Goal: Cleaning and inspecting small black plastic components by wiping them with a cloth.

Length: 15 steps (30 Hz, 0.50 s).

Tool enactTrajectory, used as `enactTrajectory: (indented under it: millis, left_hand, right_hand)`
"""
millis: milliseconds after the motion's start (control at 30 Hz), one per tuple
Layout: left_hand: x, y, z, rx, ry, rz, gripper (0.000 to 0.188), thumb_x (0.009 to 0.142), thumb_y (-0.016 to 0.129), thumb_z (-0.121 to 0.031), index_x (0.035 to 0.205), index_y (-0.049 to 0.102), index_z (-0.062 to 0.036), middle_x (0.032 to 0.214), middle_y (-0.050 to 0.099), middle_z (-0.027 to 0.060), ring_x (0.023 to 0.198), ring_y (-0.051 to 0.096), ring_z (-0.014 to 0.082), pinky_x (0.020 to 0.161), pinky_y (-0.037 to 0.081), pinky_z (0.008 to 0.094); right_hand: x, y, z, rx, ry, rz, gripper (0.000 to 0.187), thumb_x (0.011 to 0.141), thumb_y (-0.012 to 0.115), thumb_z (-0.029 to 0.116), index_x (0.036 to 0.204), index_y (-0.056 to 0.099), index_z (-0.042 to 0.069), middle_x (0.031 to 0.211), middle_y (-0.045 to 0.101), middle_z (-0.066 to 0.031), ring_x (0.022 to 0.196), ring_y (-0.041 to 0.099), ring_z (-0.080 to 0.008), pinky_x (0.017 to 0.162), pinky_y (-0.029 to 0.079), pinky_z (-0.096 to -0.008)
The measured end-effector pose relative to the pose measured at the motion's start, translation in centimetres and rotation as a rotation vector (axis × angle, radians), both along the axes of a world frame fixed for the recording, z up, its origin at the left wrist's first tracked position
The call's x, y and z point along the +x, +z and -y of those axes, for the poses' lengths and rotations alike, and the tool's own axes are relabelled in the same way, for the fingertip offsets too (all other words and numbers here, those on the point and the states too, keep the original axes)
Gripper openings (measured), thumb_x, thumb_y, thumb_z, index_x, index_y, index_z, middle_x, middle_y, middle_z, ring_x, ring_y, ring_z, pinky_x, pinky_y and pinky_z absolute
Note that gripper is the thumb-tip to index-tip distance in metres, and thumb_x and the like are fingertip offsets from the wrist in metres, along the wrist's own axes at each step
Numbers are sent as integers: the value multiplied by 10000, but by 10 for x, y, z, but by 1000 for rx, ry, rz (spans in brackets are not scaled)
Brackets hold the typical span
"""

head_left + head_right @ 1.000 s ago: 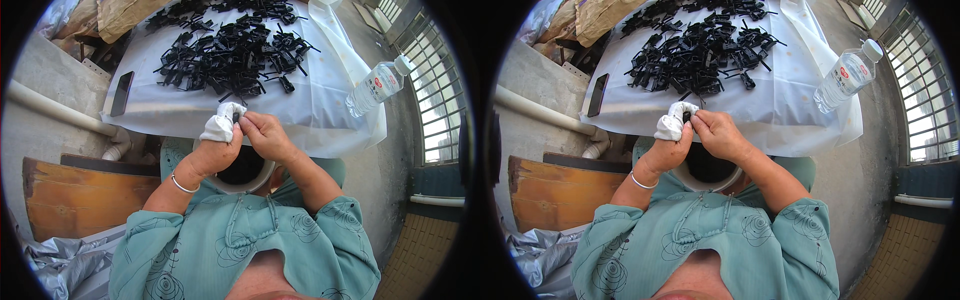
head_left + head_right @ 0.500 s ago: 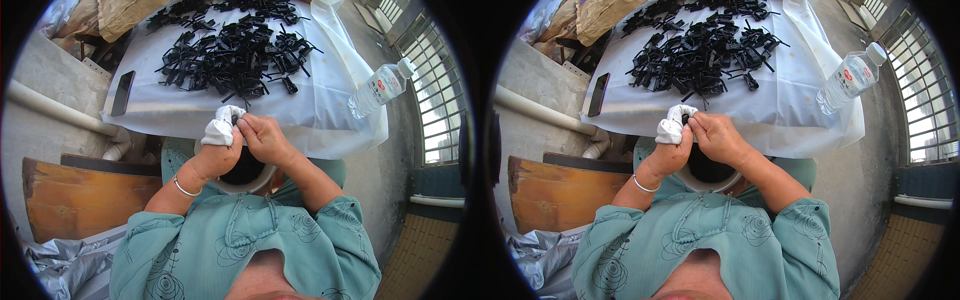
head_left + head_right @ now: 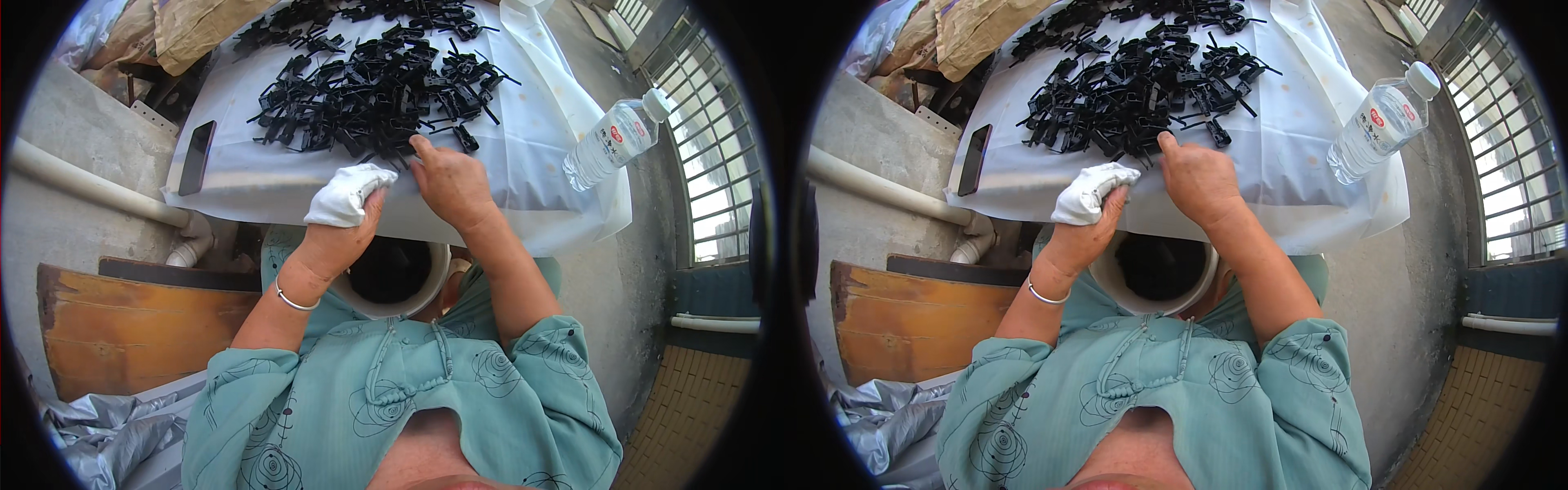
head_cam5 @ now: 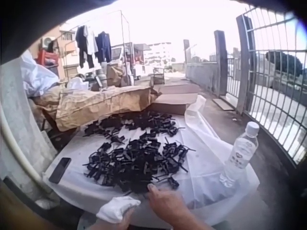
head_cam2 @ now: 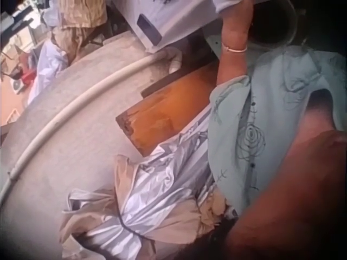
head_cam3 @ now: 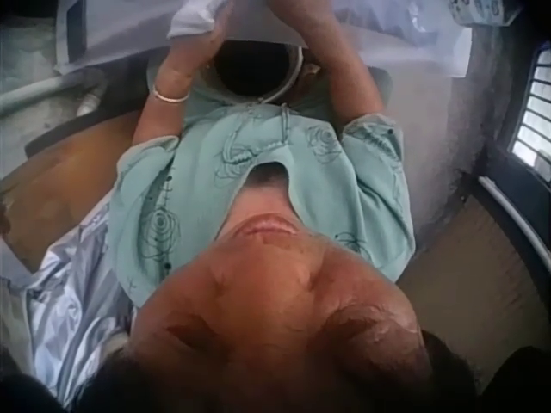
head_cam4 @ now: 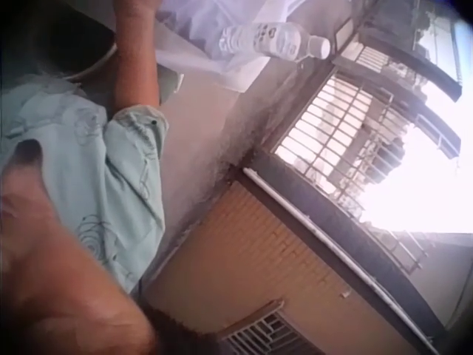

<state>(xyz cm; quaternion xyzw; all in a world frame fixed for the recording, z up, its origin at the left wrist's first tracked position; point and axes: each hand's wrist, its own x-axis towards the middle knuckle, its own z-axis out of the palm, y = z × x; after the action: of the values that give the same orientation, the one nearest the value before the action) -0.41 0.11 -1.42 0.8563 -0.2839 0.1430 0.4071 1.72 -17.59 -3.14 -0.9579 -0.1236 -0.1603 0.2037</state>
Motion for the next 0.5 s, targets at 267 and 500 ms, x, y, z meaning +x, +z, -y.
enactTrajectory:
  millis: [267, 500]
  left_hand:
    - [25, 18, 13, 50, -200, 83, 288, 780, 607, 9, 1065, 589, -30, 1008, 612, 136, 901, 596, 271, 776, 478, 311]
    - [27, -11, 10, -156, -173, -127, 396, 802, 596, -99, 1163, 461, -7, 1008, 582, 159, 880, 590, 293, 792, 466, 333]
  right_hand:
    - [-17, 4, 15, 75, 199, 57, 118, 806, 557, 79, 922, 547, 65, 760, 602, -125, 655, 594, -318, 567, 470, -408]
    - [-29, 22, 9, 518, 375, 110, 330, 697, 667, -6, 1007, 566, 45, 722, 574, -85, 523, 526, -233, 476, 432, -317]
